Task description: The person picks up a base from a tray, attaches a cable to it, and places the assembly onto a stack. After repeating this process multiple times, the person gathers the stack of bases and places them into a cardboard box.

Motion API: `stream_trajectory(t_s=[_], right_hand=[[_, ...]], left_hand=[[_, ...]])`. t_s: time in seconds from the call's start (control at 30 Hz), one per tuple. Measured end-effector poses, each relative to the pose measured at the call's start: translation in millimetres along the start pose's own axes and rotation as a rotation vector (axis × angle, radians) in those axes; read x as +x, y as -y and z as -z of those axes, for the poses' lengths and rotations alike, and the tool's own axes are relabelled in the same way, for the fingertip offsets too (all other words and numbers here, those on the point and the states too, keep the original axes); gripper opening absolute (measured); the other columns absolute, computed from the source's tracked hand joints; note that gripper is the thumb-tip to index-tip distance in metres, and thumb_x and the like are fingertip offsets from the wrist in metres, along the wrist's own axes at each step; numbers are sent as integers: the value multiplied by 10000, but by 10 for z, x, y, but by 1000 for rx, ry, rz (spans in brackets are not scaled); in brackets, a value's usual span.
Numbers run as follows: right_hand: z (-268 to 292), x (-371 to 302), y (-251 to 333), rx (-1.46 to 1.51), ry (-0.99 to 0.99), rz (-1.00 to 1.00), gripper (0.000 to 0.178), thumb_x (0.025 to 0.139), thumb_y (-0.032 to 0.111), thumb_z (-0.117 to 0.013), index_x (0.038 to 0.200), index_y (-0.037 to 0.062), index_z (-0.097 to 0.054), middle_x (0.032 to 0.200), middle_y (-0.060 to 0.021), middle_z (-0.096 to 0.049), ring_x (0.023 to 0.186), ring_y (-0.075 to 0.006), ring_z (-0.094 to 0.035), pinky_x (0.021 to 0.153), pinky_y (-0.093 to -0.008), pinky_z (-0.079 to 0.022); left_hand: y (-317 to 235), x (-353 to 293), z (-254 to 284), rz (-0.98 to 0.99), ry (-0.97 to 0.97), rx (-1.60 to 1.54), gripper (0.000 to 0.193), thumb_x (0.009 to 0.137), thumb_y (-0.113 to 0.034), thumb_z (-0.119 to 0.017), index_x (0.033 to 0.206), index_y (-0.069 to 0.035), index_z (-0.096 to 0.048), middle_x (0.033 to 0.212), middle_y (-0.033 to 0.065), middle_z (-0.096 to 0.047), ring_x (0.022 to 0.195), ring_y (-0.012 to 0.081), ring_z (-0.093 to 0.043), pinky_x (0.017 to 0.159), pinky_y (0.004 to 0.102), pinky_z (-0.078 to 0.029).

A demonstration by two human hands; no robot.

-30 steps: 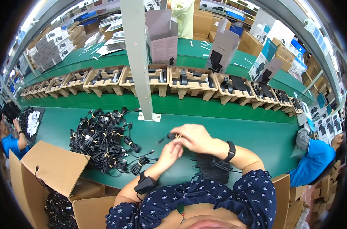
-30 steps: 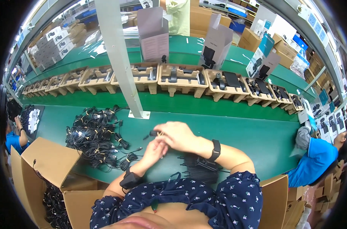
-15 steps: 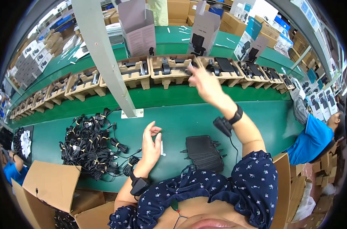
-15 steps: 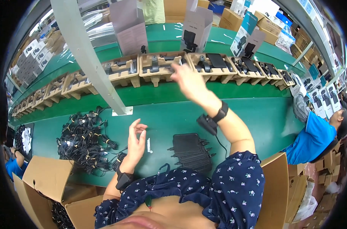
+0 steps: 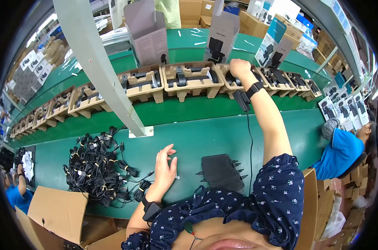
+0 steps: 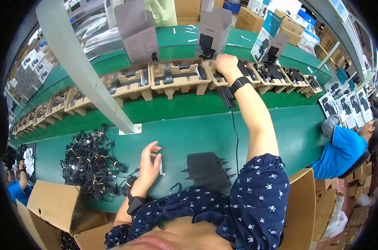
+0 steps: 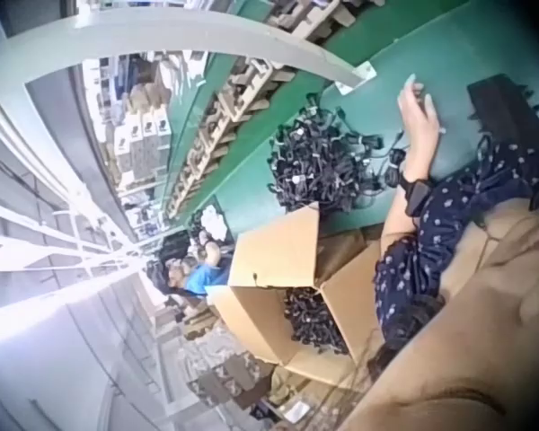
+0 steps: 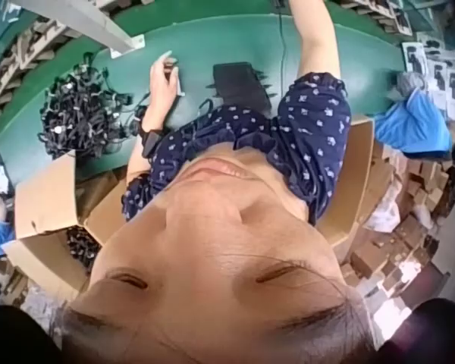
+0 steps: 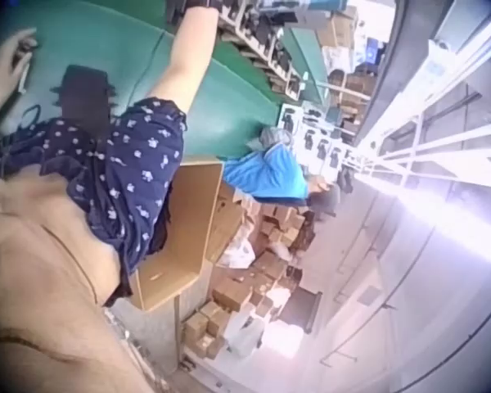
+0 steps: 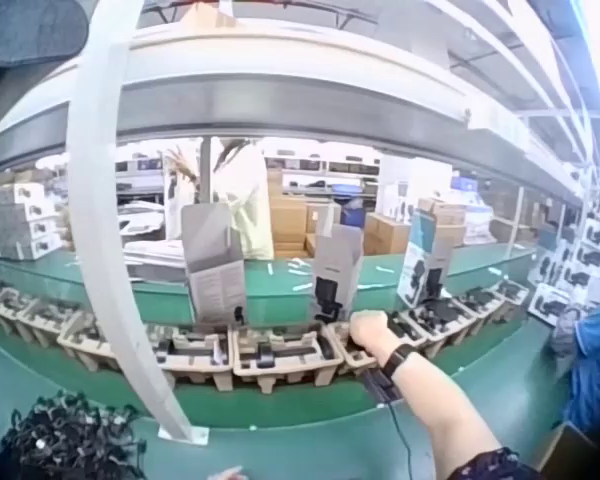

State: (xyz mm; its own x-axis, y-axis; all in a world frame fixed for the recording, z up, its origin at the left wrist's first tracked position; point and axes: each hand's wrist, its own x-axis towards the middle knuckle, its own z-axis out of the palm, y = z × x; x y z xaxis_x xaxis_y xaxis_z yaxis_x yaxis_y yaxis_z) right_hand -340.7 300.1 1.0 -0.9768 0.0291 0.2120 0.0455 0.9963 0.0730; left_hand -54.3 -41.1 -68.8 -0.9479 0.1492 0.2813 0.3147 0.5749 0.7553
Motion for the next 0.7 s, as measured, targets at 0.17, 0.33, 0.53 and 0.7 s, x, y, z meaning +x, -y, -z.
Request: stream_trajectory(t_s=[0.17, 0.33, 0.53, 0.7], right_hand=[[-228, 145, 218, 271, -19, -106, 344, 862, 340, -568, 899, 10, -657, 911, -223, -659, 888, -369, -643, 770, -414, -521], [-750, 99, 335, 437, -348, -234, 393, 920, 338, -490, 1139, 15, -448, 837, -229, -645, 811, -390, -637, 705, -473, -503], [-776, -52, 249, 58, -493, -47, 289, 892, 346, -521, 1003, 84, -574, 847, -116, -638, 849, -309, -617, 686, -447, -482], [-756, -159, 146, 141, -554, 64, 196, 819, 222, -614, 923, 61, -573, 875, -120, -614, 887, -318, -600, 714, -425, -492]], left_hand=[[39, -6, -3, 5, 0, 34, 483, 784, 74, -583, 1238, -44, -469, 1048, 108, -578, 943, 231, -553, 772, 306, -470], [31, 15, -26, 17, 13, 34, 448, 766, 105, -564, 1183, -43, -498, 1027, 108, -588, 910, 239, -551, 758, 309, -467], [6, 45, -10, -13, -16, 17, 394, 770, 81, -555, 1140, -48, -509, 996, 99, -585, 897, 283, -523, 761, 348, -453], [-2, 50, 5, -22, -5, 31, 362, 775, 73, -553, 1113, -50, -529, 1004, 109, -576, 916, 293, -521, 773, 356, -450]])
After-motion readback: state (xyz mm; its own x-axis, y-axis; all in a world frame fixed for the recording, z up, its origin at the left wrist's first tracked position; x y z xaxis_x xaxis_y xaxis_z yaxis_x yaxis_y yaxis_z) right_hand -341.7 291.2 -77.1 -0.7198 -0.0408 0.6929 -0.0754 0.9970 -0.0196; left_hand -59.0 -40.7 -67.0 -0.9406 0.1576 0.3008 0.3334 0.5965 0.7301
